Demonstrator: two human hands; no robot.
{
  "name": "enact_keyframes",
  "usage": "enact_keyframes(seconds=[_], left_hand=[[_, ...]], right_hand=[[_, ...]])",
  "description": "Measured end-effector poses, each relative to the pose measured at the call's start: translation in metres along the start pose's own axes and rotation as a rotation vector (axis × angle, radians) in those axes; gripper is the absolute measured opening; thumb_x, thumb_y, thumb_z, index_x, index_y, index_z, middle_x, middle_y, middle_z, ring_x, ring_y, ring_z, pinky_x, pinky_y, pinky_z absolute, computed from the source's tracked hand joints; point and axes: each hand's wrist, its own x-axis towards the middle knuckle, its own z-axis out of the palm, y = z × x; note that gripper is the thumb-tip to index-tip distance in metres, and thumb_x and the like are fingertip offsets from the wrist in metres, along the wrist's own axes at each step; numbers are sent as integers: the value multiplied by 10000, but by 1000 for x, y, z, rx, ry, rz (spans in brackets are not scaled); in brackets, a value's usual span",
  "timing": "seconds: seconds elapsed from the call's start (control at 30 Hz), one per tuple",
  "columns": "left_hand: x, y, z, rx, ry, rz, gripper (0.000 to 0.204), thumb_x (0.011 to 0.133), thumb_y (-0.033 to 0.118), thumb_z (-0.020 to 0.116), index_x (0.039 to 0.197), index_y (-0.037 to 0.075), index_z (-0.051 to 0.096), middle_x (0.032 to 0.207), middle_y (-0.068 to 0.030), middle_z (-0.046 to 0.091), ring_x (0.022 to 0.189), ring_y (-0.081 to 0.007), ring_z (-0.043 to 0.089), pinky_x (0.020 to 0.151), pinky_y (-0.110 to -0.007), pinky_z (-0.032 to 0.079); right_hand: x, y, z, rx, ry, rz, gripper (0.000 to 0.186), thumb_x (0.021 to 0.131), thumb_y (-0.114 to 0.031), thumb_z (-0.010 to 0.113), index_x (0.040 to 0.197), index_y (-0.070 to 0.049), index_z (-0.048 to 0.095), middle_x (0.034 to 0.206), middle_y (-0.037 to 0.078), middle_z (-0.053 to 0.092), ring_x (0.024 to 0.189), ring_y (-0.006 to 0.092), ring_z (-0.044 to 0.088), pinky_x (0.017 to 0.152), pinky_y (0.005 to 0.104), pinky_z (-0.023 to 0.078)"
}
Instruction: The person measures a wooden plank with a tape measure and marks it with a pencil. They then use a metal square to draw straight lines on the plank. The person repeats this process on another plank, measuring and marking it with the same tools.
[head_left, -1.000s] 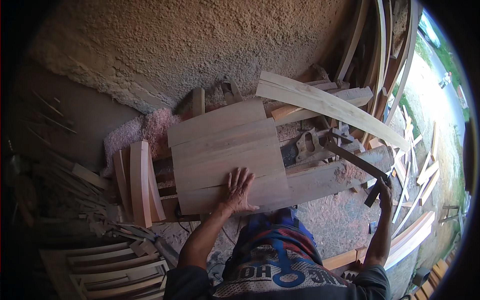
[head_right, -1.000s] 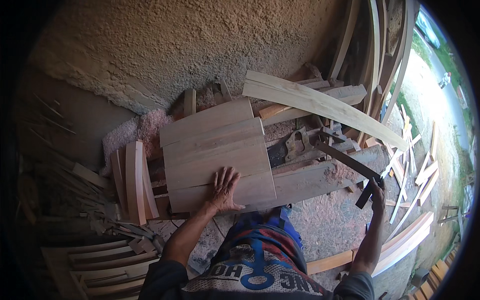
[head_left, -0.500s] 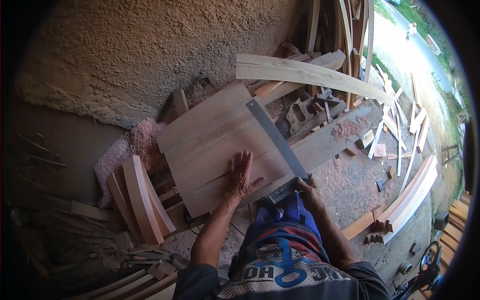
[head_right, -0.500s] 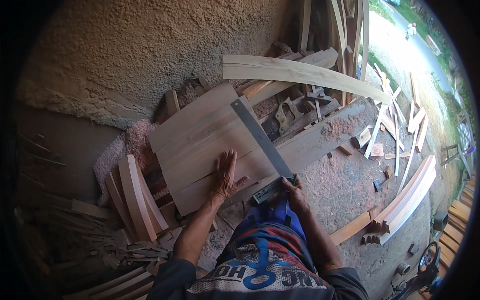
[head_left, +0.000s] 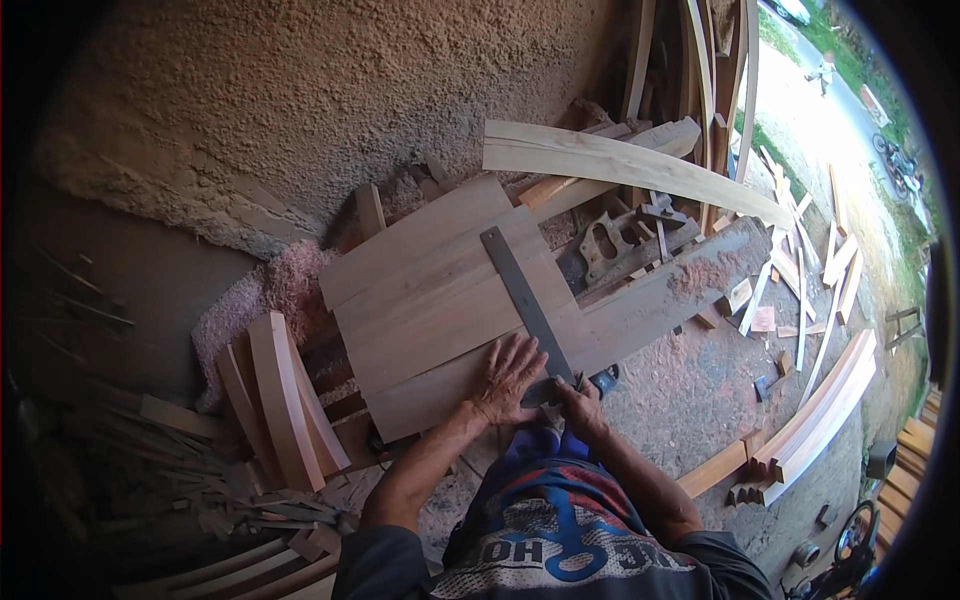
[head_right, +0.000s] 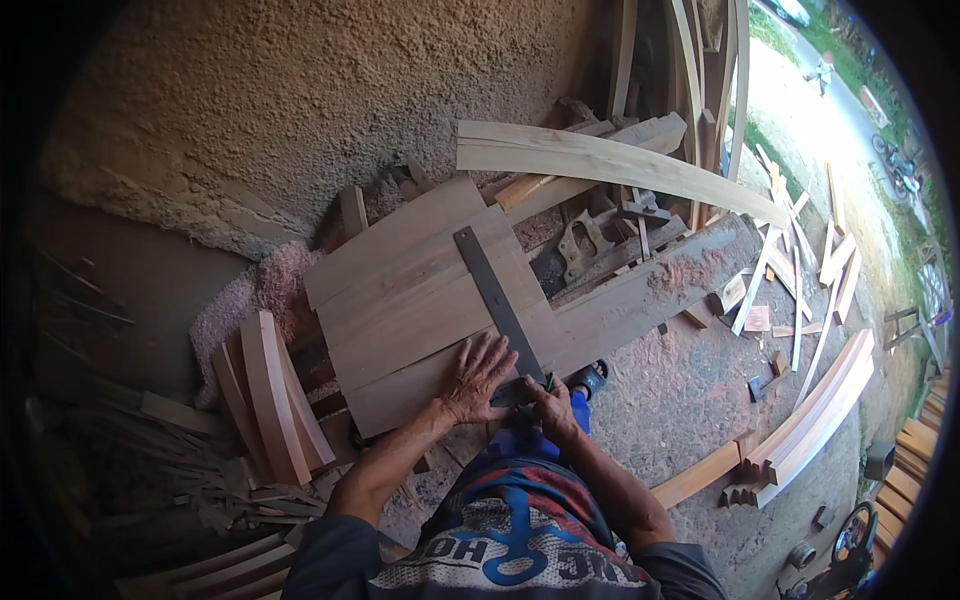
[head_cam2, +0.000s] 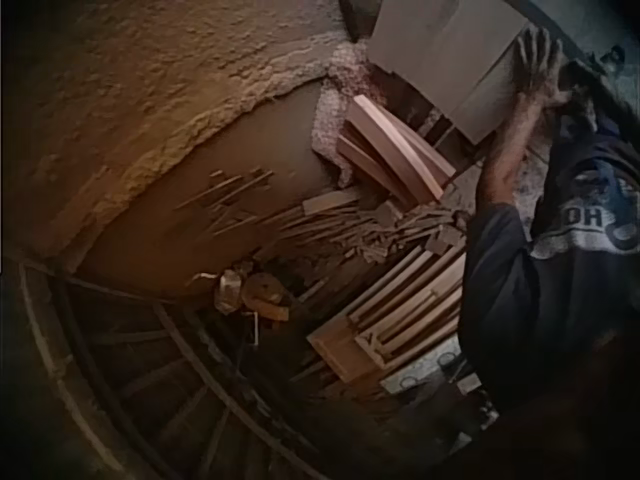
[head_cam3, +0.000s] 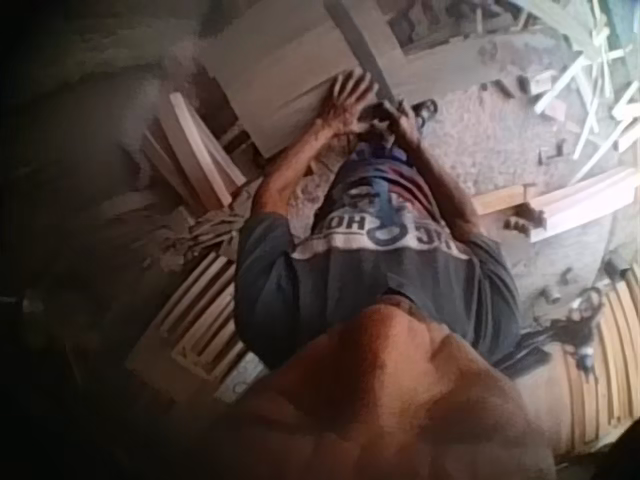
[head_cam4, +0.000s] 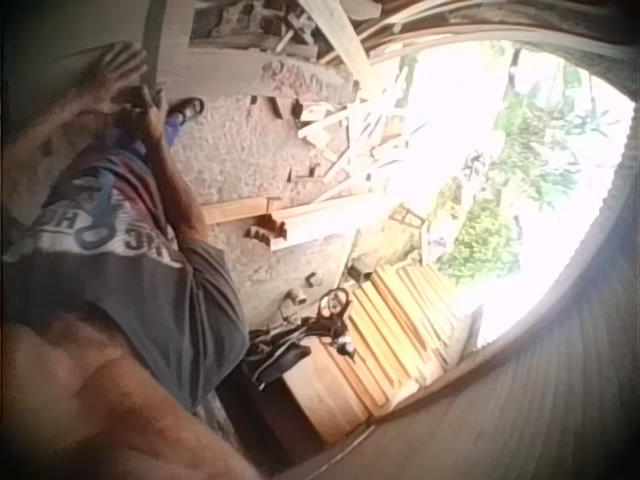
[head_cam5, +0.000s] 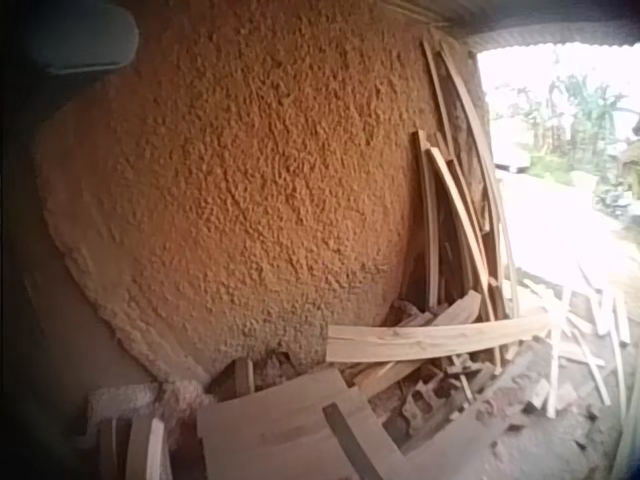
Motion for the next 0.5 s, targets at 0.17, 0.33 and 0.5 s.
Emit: enact_keyframes(seconds=[0.17,0.33,0.5], left_hand=[[-1,-9,8,-58,101,68,1148,714,655,750,1590,55,314,1672,-225,208,1561,-431,124,1234,-640,39],[-3,-14,13,-68,136,91,1124,753,710,695,1584,48,329,1668,-226,228,1553,-424,171,1232,-641,54],[-2,-10,7,-17,66,55,1094,750,690,708,1565,46,366,1662,-213,260,1559,-362,204,1238,-630,78]], right_hand=[[-10,-25,8,-178,-88,35,248,1012,-304,633,997,-66,701,784,9,695,632,78,574,558,251,408],[1,-8,1,-155,-152,62,245,1014,-305,637,939,-82,708,736,-15,673,588,59,532,520,241,373],[-3,-15,6,-95,-139,78,259,1015,-314,655,858,-109,681,678,-30,637,530,47,510,464,230,343]])
